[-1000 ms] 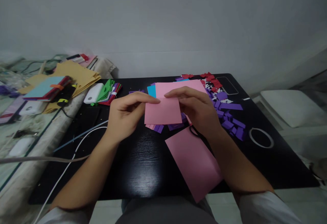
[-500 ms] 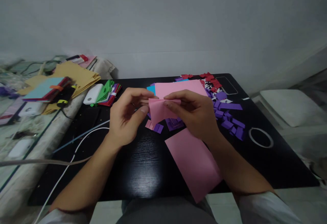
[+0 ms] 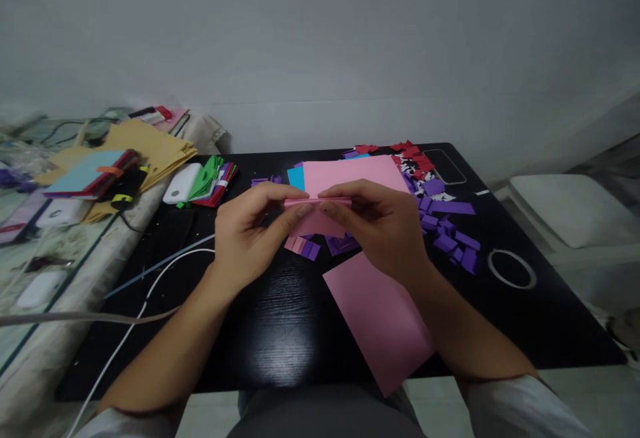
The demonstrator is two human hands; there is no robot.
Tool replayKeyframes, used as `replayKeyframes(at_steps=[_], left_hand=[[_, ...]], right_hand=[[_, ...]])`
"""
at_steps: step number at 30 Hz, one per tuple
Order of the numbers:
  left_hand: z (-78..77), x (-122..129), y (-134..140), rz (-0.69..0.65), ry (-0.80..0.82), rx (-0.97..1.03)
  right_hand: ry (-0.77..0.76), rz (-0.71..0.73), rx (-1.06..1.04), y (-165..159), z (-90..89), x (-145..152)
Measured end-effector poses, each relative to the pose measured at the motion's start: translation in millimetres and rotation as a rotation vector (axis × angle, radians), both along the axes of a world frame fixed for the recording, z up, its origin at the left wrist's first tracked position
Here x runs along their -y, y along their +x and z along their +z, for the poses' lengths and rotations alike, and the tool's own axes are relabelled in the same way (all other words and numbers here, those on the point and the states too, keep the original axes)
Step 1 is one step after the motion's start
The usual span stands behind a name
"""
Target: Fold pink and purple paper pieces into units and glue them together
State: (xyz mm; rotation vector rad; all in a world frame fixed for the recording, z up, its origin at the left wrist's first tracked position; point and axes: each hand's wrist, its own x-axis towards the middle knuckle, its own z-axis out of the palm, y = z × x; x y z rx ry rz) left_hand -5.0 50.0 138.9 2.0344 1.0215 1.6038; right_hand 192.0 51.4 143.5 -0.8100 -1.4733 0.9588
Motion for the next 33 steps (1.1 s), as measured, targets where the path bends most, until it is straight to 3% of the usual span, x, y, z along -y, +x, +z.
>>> replayKeyframes(at_steps=[21, 33], left_hand=[[2.6, 0.1, -0.6, -0.052, -0.086, 0.019], [3.9, -0.6, 0.2, -0.067, -0.085, 0.019]], right_hand=[[0.121, -0.007, 0.086, -1.1, -1.6, 1.3], [0.061, 0.035, 0.002, -0.5, -2.2, -2.3]])
